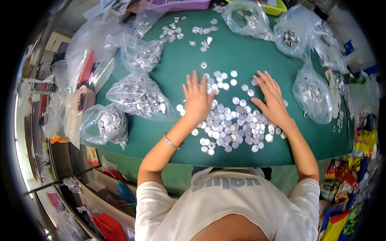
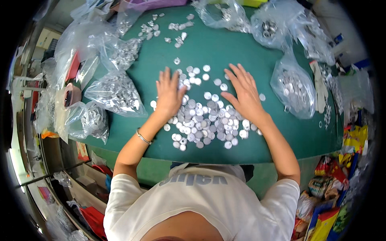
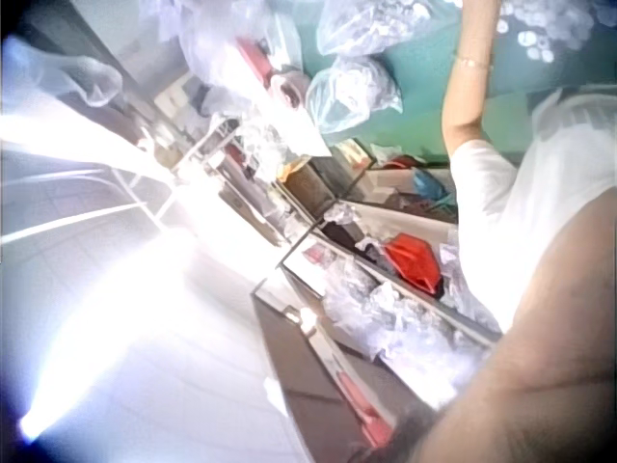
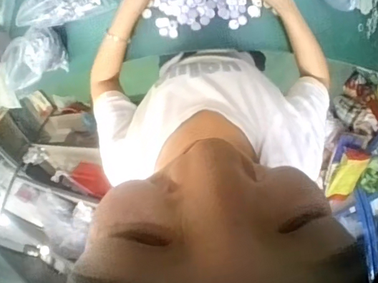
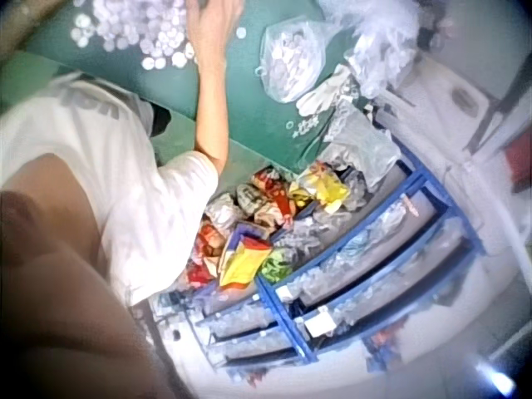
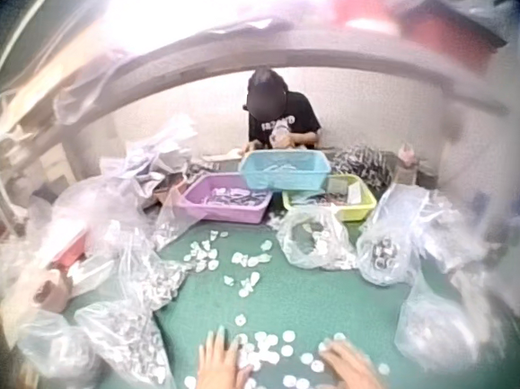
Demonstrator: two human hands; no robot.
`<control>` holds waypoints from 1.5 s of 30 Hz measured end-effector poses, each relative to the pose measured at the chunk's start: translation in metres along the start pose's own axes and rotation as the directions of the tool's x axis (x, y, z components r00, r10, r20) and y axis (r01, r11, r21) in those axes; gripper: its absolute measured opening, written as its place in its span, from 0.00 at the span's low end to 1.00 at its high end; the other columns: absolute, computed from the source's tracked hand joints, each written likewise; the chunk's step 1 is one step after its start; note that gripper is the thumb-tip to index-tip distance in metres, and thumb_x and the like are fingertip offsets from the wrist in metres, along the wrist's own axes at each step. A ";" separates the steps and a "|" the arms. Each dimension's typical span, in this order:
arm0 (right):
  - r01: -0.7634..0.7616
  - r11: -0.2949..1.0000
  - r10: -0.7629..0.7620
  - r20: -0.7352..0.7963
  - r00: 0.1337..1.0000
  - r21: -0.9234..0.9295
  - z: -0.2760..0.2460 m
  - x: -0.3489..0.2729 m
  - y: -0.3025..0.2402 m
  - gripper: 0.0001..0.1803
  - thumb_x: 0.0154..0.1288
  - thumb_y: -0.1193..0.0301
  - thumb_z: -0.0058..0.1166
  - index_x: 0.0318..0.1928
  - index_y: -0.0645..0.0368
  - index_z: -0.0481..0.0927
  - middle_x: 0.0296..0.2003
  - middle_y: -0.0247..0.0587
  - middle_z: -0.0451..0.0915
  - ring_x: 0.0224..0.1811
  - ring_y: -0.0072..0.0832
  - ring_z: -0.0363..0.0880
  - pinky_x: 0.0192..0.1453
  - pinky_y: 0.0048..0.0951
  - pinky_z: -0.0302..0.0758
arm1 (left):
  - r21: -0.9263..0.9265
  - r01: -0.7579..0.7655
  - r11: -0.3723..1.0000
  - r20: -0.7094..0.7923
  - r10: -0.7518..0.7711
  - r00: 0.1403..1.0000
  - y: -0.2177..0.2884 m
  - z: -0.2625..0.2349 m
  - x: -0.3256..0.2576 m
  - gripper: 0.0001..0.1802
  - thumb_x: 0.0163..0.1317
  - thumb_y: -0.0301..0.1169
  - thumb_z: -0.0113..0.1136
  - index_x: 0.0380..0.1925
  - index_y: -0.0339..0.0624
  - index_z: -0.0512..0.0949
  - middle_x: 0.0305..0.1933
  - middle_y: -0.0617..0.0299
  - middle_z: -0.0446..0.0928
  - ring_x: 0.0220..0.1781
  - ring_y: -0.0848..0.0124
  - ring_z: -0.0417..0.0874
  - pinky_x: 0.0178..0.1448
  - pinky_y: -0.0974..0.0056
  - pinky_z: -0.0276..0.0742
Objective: The person sorts small metal components by hand, picking them up from a pile and placing them into a small bag or another pile.
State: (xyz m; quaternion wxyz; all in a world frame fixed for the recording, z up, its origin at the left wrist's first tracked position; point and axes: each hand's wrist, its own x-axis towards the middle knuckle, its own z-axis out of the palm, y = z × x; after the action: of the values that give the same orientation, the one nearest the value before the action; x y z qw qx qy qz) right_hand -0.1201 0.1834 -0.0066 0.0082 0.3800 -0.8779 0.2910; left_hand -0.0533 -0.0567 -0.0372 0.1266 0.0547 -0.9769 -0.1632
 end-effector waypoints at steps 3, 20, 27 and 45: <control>0.023 0.998 -0.017 0.102 0.995 -0.057 0.021 0.005 0.016 0.32 0.58 0.62 0.53 0.60 0.63 0.61 0.62 0.53 0.56 0.67 0.48 0.50 0.68 0.44 0.49 | -0.152 -0.228 0.962 0.142 0.249 0.958 0.000 0.001 -0.017 0.25 0.58 0.34 0.54 0.55 0.38 0.66 0.65 0.40 0.52 0.68 0.43 0.51 0.67 0.43 0.47; 0.275 0.960 -0.275 -0.012 0.961 -0.047 0.088 0.230 0.022 0.12 0.50 0.78 0.55 0.38 0.59 0.77 0.43 0.40 0.73 0.48 0.40 0.67 0.53 0.33 0.64 | -0.632 -0.175 0.755 -0.041 0.192 0.980 -0.031 0.011 0.027 0.18 0.56 0.23 0.53 0.49 0.40 0.71 0.56 0.53 0.67 0.63 0.54 0.64 0.67 0.49 0.54; -0.170 0.079 0.426 0.121 0.897 0.982 0.069 0.263 0.015 0.10 0.57 0.77 0.43 0.41 0.65 0.69 0.29 0.39 0.73 0.30 0.27 0.72 0.34 0.26 0.68 | -0.708 -0.171 0.685 -0.168 0.072 0.983 -0.029 0.013 0.031 0.13 0.53 0.18 0.53 0.41 0.36 0.73 0.46 0.54 0.71 0.53 0.55 0.72 0.60 0.57 0.65; -0.016 1.000 0.016 -0.005 1.000 -0.017 0.100 0.295 0.035 0.15 0.56 0.64 0.56 0.39 0.61 0.76 0.32 0.46 0.72 0.36 0.38 0.75 0.41 0.34 0.71 | -0.730 -0.169 0.662 -0.190 0.041 0.981 -0.029 0.008 0.032 0.10 0.51 0.15 0.53 0.35 0.33 0.74 0.41 0.54 0.71 0.45 0.57 0.73 0.48 0.61 0.71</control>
State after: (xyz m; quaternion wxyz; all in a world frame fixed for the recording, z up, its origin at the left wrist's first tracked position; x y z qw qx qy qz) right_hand -0.3331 -0.0446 -0.0375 0.0114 0.3722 -0.8834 0.2846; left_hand -0.0846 -0.0858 -0.0469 0.2236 -0.0454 -0.8141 -0.5340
